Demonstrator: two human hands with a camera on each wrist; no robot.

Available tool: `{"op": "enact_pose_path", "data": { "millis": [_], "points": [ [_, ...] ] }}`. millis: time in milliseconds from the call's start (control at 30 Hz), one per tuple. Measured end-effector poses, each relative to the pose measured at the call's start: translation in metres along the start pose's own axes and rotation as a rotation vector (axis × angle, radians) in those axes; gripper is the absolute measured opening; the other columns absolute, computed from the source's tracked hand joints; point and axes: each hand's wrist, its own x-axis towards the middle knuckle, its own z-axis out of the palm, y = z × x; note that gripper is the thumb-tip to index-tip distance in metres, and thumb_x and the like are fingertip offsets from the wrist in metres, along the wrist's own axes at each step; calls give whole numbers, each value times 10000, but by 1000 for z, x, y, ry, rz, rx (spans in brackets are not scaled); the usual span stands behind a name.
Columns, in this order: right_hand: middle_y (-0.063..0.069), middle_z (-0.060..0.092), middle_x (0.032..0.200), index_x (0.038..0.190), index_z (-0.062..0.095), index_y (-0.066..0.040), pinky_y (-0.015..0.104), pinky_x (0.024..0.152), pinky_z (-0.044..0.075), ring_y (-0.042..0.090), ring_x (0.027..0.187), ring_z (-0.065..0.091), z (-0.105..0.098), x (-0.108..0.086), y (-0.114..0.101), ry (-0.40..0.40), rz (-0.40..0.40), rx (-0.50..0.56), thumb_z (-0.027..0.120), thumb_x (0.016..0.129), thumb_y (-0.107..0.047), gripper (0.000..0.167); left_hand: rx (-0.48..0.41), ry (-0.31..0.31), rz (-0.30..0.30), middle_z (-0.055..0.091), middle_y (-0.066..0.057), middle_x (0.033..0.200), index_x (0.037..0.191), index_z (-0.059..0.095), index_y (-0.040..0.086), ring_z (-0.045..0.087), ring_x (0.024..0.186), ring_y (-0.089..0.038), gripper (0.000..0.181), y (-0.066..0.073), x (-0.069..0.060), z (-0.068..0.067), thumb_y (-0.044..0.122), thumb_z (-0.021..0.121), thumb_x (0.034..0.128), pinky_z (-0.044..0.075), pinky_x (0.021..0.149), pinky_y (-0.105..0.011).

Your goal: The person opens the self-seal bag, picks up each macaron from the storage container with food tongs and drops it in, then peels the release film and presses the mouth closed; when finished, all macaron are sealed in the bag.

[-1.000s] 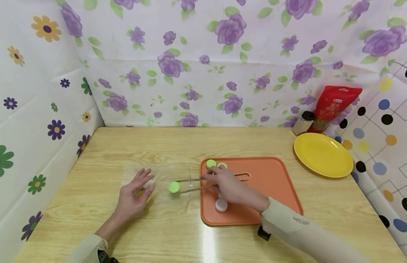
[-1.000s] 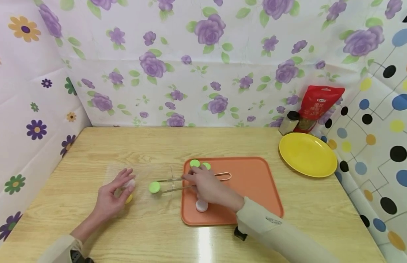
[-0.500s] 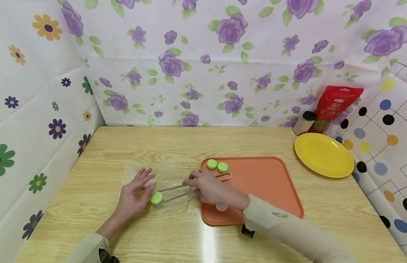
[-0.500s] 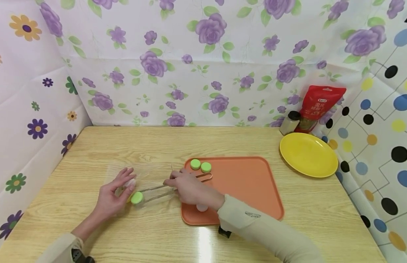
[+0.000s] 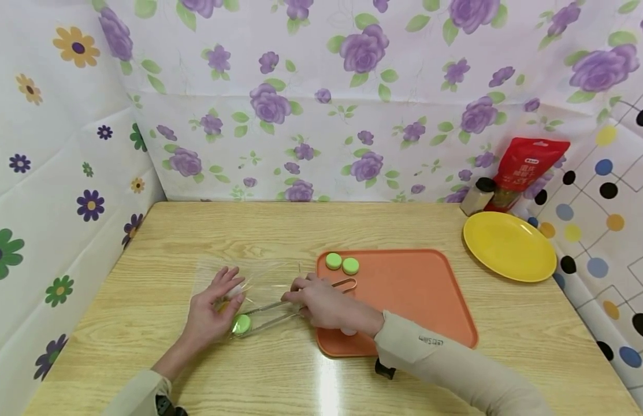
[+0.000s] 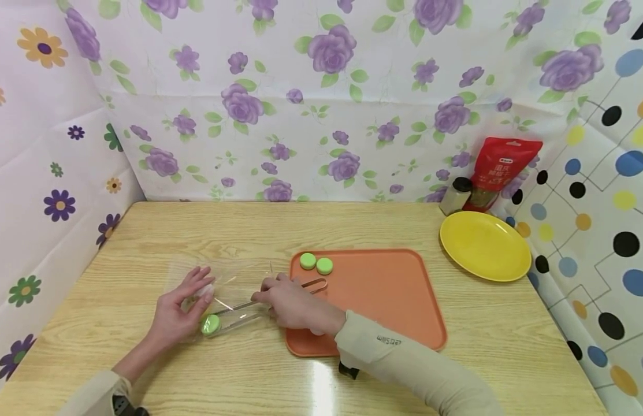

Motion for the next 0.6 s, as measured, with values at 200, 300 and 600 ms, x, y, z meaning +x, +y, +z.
{"op": "enact_pose_path", "data": {
  "millis": [200, 300, 600],
  "points": [
    [41, 597, 1187, 1312, 658, -167, 248, 674, 388, 222, 938, 503, -2, -3, 2, 4, -7, 18, 713, 919, -57, 411, -1, 1, 1, 578, -339, 1281, 1102, 697, -100, 436, 1245, -594, 405, -2, -2, 1, -224, 743, 719, 296, 1127, -226],
    [54, 591, 1179, 1307, 657, -133, 245, 686, 394, 220, 930, 496, -7, -9, 7, 16, -15, 56, 733, 897, -33, 429, 2, 2, 0, 575, -343, 1281, 1095, 695, -107, 433, 1244, -597, 404, -4, -3, 1, -228, 745, 713, 296, 1126, -224],
    [86, 610, 1115, 1253, 671, -63, 329, 784, 468, 240, 949, 546, -20, -42, 29, 144, -73, 91, 771, 877, -48, 390, 10, -1, 6, 582, -337, 1277, 1097, 698, -98, 440, 1228, -603, 411, -3, -3, 0, -227, 746, 709, 302, 1128, -237]
  ]
}}
